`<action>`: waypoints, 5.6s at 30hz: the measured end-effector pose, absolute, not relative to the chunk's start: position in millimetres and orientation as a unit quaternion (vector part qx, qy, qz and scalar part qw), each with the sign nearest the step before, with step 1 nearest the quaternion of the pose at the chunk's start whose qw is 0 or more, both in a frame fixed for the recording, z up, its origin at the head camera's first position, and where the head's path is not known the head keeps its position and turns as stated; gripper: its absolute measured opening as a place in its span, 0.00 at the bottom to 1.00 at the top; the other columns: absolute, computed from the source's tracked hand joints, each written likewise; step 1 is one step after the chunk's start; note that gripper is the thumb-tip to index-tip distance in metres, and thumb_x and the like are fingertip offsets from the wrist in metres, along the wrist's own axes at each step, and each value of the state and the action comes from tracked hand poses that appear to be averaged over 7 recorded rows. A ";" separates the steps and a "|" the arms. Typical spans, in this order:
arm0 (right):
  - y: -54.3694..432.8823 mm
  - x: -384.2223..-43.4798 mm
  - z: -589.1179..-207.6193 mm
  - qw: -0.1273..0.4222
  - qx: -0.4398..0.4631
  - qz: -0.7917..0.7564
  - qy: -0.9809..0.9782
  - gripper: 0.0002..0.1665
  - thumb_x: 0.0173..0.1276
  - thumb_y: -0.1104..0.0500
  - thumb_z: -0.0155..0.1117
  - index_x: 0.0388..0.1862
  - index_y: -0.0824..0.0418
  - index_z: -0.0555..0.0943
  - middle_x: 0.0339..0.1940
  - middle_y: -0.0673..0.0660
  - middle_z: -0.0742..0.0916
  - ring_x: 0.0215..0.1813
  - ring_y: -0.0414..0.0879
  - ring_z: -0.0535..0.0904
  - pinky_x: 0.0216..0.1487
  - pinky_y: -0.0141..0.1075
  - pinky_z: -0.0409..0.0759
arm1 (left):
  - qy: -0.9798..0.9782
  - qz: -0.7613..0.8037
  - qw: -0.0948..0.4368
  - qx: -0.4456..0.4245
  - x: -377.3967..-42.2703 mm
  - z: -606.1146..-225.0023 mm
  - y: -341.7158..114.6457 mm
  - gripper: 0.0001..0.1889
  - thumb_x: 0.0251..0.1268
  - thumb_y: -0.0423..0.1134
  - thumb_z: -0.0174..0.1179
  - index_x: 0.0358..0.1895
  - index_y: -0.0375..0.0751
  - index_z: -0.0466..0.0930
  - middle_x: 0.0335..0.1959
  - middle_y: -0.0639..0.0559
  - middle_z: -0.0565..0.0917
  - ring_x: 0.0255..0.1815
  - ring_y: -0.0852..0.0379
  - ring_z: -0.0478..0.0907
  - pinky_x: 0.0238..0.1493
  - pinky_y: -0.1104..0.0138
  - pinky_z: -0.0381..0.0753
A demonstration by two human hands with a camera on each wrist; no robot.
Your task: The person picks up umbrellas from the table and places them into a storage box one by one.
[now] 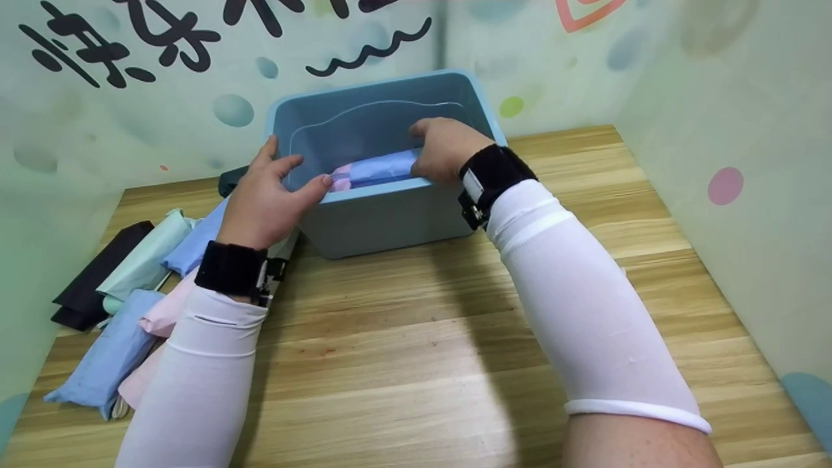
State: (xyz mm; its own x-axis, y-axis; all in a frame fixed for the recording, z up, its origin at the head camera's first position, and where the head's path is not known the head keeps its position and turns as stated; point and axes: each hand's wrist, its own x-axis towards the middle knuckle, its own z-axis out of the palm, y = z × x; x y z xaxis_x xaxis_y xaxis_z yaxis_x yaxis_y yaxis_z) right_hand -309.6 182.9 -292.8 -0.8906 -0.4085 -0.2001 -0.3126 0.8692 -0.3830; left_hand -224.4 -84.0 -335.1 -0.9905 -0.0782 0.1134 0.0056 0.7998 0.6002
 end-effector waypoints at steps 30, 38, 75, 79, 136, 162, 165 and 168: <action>213.1 -301.3 -301.4 -0.072 -0.097 -0.243 0.962 0.40 0.78 0.50 0.54 0.83 0.64 0.60 0.87 0.64 0.57 0.87 0.61 0.43 0.86 0.58 0.49 | -0.947 -0.316 0.058 0.027 -224.5 -333.0 -84.0 0.46 0.64 0.73 0.59 0.78 0.46 0.71 0.90 0.51 0.46 0.84 0.43 0.62 0.80 0.42 0.65; 238.8 -323.6 -297.2 0.103 -0.022 -0.252 0.962 0.49 0.78 0.55 0.45 0.87 0.66 0.35 0.85 0.75 0.59 0.80 0.68 0.62 0.77 0.62 0.66 | -0.945 -0.320 0.066 0.020 -225.1 -334.7 -84.3 0.46 0.64 0.72 0.59 0.78 0.45 0.71 0.89 0.49 0.47 0.83 0.43 0.63 0.80 0.44 0.66; 260.3 -322.2 -293.1 0.136 -0.029 -0.201 0.970 0.42 0.71 0.66 0.45 0.83 0.71 0.51 0.68 0.76 0.73 0.61 0.68 0.71 0.58 0.56 0.73 | -0.963 -0.262 -0.050 0.042 -177.1 -403.6 -144.0 0.46 0.73 0.64 0.56 0.85 0.42 0.54 0.84 0.36 0.61 0.78 0.37 0.67 0.78 0.42 0.66; 265.1 -320.2 -293.6 0.142 -0.025 -0.209 0.967 0.42 0.72 0.65 0.45 0.84 0.69 0.50 0.69 0.76 0.73 0.61 0.68 0.72 0.54 0.53 0.75 | -0.978 -0.194 -0.072 0.037 -173.4 -414.6 -140.2 0.47 0.68 0.58 0.61 0.85 0.43 0.54 0.85 0.30 0.55 0.80 0.29 0.62 0.77 0.39 0.66; 257.1 -312.4 -300.3 0.095 -0.043 -0.204 0.973 0.39 0.70 0.65 0.44 0.79 0.73 0.54 0.65 0.76 0.75 0.59 0.67 0.73 0.63 0.59 0.74 | -0.948 -0.313 0.040 0.025 -230.4 -304.6 -38.8 0.48 0.76 0.44 0.55 0.85 0.77 0.31 0.77 0.36 0.63 0.52 0.46 0.80 0.50 0.55 0.86; 257.1 -310.5 -301.4 0.101 -0.030 -0.225 0.968 0.42 0.71 0.67 0.42 0.84 0.69 0.51 0.70 0.75 0.75 0.62 0.66 0.72 0.63 0.57 0.74 | -0.989 -0.151 0.005 -0.009 -232.6 -311.5 -28.2 0.35 0.78 0.45 0.48 0.86 0.57 0.53 0.72 0.38 0.72 0.49 0.41 0.81 0.54 0.47 0.83; 257.0 -310.0 -301.1 0.097 -0.033 -0.221 0.970 0.41 0.69 0.67 0.42 0.83 0.70 0.52 0.69 0.75 0.75 0.62 0.66 0.73 0.63 0.57 0.74 | -0.988 -0.156 0.000 -0.007 -232.8 -311.7 -28.4 0.35 0.77 0.43 0.47 0.85 0.56 0.55 0.75 0.40 0.71 0.52 0.41 0.81 0.56 0.47 0.82; 257.0 -309.7 -300.7 0.094 -0.033 -0.221 0.970 0.41 0.68 0.67 0.43 0.81 0.70 0.54 0.68 0.74 0.76 0.61 0.66 0.73 0.62 0.57 0.75 | -0.987 -0.159 0.000 -0.006 -233.3 -311.6 -28.1 0.35 0.76 0.44 0.48 0.85 0.56 0.56 0.77 0.41 0.69 0.56 0.42 0.80 0.60 0.47 0.81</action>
